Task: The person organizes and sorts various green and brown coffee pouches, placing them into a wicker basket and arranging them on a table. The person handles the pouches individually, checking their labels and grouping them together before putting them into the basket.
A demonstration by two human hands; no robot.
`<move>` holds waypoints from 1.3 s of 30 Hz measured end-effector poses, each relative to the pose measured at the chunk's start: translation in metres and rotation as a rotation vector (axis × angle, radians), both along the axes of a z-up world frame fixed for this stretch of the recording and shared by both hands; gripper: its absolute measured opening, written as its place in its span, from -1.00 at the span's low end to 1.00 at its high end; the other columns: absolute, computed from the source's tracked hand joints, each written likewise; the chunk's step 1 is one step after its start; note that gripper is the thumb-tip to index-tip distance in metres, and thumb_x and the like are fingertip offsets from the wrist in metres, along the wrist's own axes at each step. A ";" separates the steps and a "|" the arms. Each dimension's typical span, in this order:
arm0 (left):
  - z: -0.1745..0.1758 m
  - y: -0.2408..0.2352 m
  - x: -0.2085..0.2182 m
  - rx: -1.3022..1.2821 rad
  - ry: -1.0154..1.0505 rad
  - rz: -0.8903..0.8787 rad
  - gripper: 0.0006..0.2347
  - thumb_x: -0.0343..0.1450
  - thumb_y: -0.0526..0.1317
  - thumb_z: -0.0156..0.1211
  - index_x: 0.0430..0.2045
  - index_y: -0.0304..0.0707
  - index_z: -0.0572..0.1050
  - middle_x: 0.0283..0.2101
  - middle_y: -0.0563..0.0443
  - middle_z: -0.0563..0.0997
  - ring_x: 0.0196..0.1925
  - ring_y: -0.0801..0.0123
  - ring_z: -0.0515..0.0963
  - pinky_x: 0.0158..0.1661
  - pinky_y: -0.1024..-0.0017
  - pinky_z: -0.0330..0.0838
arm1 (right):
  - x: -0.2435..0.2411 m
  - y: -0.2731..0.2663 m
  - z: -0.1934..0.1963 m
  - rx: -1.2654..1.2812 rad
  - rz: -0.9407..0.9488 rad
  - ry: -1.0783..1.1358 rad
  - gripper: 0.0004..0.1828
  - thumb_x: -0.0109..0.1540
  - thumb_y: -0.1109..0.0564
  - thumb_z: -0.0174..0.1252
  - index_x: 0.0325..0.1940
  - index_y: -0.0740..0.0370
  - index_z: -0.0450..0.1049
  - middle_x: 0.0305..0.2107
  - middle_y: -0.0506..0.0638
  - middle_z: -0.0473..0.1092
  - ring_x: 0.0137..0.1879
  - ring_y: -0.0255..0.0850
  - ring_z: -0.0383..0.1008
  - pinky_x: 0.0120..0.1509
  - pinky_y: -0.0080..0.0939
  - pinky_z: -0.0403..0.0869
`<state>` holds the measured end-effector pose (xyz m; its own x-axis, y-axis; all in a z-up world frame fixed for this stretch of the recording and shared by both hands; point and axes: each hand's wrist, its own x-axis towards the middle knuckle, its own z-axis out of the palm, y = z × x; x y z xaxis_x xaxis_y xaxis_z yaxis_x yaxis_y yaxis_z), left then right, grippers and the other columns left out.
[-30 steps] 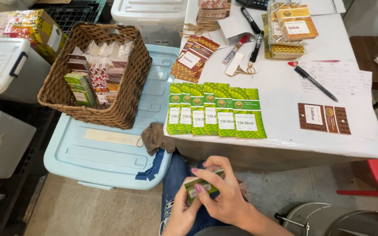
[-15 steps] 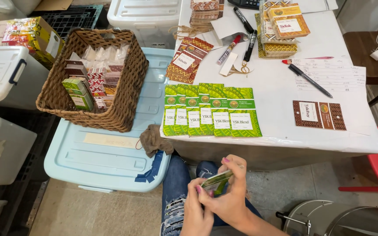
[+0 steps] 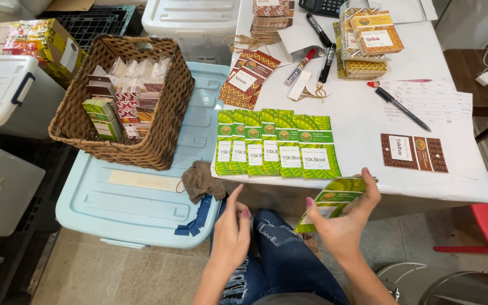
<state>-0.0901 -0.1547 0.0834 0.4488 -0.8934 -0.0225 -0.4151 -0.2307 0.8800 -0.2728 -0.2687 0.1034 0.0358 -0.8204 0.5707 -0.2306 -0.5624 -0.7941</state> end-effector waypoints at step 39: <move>-0.021 -0.033 -0.032 -0.200 -0.208 -0.094 -0.57 0.52 -0.27 -0.11 0.36 -0.16 0.21 -0.42 0.04 0.58 -0.52 0.22 0.52 -0.40 0.24 0.36 | -0.056 -0.084 0.042 0.159 -0.134 0.467 0.10 -0.02 0.13 0.38 0.50 0.39 -0.03 0.23 0.39 0.05 0.42 0.22 0.01 0.44 0.21 0.13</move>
